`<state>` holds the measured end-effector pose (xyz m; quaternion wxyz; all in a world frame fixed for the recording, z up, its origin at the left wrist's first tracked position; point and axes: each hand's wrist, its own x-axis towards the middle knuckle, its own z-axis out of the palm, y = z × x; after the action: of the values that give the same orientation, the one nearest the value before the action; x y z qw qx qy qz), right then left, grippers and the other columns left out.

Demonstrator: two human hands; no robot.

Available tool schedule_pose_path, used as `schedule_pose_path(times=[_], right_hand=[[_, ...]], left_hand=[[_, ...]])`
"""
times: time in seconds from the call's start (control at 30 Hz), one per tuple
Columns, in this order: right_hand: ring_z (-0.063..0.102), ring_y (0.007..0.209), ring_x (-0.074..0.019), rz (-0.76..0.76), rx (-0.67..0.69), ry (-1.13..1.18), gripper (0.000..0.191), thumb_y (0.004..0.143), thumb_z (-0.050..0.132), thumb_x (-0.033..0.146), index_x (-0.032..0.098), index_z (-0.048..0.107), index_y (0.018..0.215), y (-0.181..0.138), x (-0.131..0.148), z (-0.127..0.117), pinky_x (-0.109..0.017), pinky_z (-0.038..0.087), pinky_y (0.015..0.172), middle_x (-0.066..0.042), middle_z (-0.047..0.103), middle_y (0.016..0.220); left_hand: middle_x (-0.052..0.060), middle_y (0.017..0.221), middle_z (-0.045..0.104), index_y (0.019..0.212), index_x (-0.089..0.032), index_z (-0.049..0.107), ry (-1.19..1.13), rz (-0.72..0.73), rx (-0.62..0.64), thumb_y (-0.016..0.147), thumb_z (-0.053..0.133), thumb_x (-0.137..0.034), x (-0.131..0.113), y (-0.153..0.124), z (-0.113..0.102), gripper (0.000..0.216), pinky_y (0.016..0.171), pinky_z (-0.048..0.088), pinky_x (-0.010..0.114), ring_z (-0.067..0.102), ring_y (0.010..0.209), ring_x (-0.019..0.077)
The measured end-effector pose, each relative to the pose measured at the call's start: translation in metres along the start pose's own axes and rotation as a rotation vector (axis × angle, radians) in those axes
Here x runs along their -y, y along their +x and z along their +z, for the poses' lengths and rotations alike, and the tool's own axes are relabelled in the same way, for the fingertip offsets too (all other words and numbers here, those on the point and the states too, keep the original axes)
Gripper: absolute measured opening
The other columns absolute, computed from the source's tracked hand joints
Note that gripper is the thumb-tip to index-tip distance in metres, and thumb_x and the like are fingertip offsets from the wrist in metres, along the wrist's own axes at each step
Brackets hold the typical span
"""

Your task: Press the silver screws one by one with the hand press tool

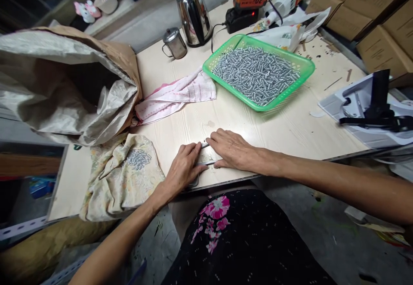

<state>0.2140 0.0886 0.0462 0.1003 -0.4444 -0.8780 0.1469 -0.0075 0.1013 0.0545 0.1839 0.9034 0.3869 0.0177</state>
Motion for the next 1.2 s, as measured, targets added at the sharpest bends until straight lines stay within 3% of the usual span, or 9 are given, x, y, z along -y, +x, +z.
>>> schedule_pose_path(times=[0.2,0.33,0.47,0.53,0.63,0.77,1.0,1.1,1.2], right_hand=[[0.053,0.088,-0.0225,-0.067,-0.029,-0.030,0.018,0.090,0.062,0.033,0.016,0.062,0.094,0.011,-0.001,0.004,-0.034,0.037,0.076,-0.007,0.062,0.091],[0.051,0.081,-0.0187,-0.087,-0.035,0.012,0.014,0.094,0.055,0.024,0.017,0.060,0.084,0.017,0.000,0.012,-0.032,0.034,0.073,-0.005,0.061,0.083],[0.051,0.084,-0.0199,-0.071,-0.017,0.017,0.014,0.094,0.055,0.026,0.015,0.062,0.088,0.018,-0.004,0.011,-0.032,0.035,0.075,-0.006,0.061,0.087],[0.051,0.090,-0.0228,-0.080,-0.008,0.030,0.027,0.091,0.061,0.039,0.014,0.064,0.101,0.019,-0.012,0.006,-0.034,0.036,0.078,-0.010,0.061,0.097],[0.051,0.094,-0.0251,-0.099,0.038,0.084,0.050,0.088,0.058,0.057,0.016,0.062,0.116,0.023,-0.027,-0.002,-0.035,0.037,0.079,-0.012,0.061,0.106],[0.051,0.093,-0.0236,-0.027,-0.013,0.062,0.033,0.098,0.045,0.041,0.017,0.066,0.105,0.036,-0.040,-0.002,-0.035,0.034,0.079,-0.011,0.063,0.102],[0.047,0.093,-0.0241,0.046,-0.093,-0.152,0.017,0.093,0.056,0.030,0.018,0.069,0.094,0.079,-0.024,-0.010,-0.037,0.026,0.078,-0.008,0.066,0.095],[0.045,0.098,-0.0245,-0.185,-0.055,-0.197,0.014,0.091,0.060,0.026,0.024,0.069,0.101,0.088,0.012,-0.012,-0.036,0.025,0.077,-0.007,0.064,0.103],[0.043,0.103,-0.0242,-0.542,0.074,-0.144,0.006,0.088,0.066,0.027,0.028,0.071,0.090,0.089,0.050,-0.002,-0.035,0.026,0.075,-0.004,0.062,0.103]], left_hand=[[0.008,0.100,0.060,0.117,-0.016,0.058,0.024,-0.062,-0.051,0.090,0.062,-0.026,-0.006,0.002,0.000,0.029,0.084,0.048,0.037,0.051,0.096,0.0242],[0.006,0.090,0.061,0.100,-0.018,0.063,0.053,-0.086,-0.041,0.094,0.056,-0.026,-0.007,0.004,0.001,0.013,0.079,0.046,0.036,0.052,0.090,0.0231],[0.008,0.094,0.064,0.106,-0.017,0.062,0.076,-0.088,-0.054,0.095,0.054,-0.029,-0.005,0.002,0.002,0.018,0.080,0.049,0.038,0.054,0.092,0.0239],[0.012,0.111,0.064,0.120,-0.015,0.057,0.084,-0.082,-0.122,0.094,0.056,-0.028,-0.006,-0.003,0.007,0.029,0.087,0.051,0.041,0.055,0.104,0.0264],[0.018,0.141,0.050,0.138,-0.013,0.042,0.100,-0.041,-0.244,0.095,0.053,-0.024,-0.014,-0.016,0.021,0.046,0.105,0.044,0.050,0.045,0.131,0.0314],[0.019,0.152,0.041,0.145,-0.011,0.033,0.095,0.037,-0.247,0.098,0.047,-0.034,-0.036,-0.031,0.042,0.054,0.115,0.034,0.054,0.028,0.146,0.0337],[0.019,0.149,0.045,0.143,-0.009,0.037,-0.014,0.045,-0.218,0.097,0.043,-0.048,-0.047,-0.034,0.051,0.061,0.117,0.030,0.056,0.032,0.144,0.0325],[0.021,0.145,0.049,0.142,-0.009,0.040,-0.035,0.038,-0.236,0.096,0.045,-0.049,-0.045,-0.031,0.053,0.062,0.114,0.034,0.057,0.038,0.141,0.0347],[0.021,0.118,0.066,0.124,-0.009,0.057,-0.058,0.018,-0.237,0.094,0.047,-0.053,-0.049,-0.036,0.056,0.054,0.099,0.049,0.052,0.060,0.119,0.0345]])
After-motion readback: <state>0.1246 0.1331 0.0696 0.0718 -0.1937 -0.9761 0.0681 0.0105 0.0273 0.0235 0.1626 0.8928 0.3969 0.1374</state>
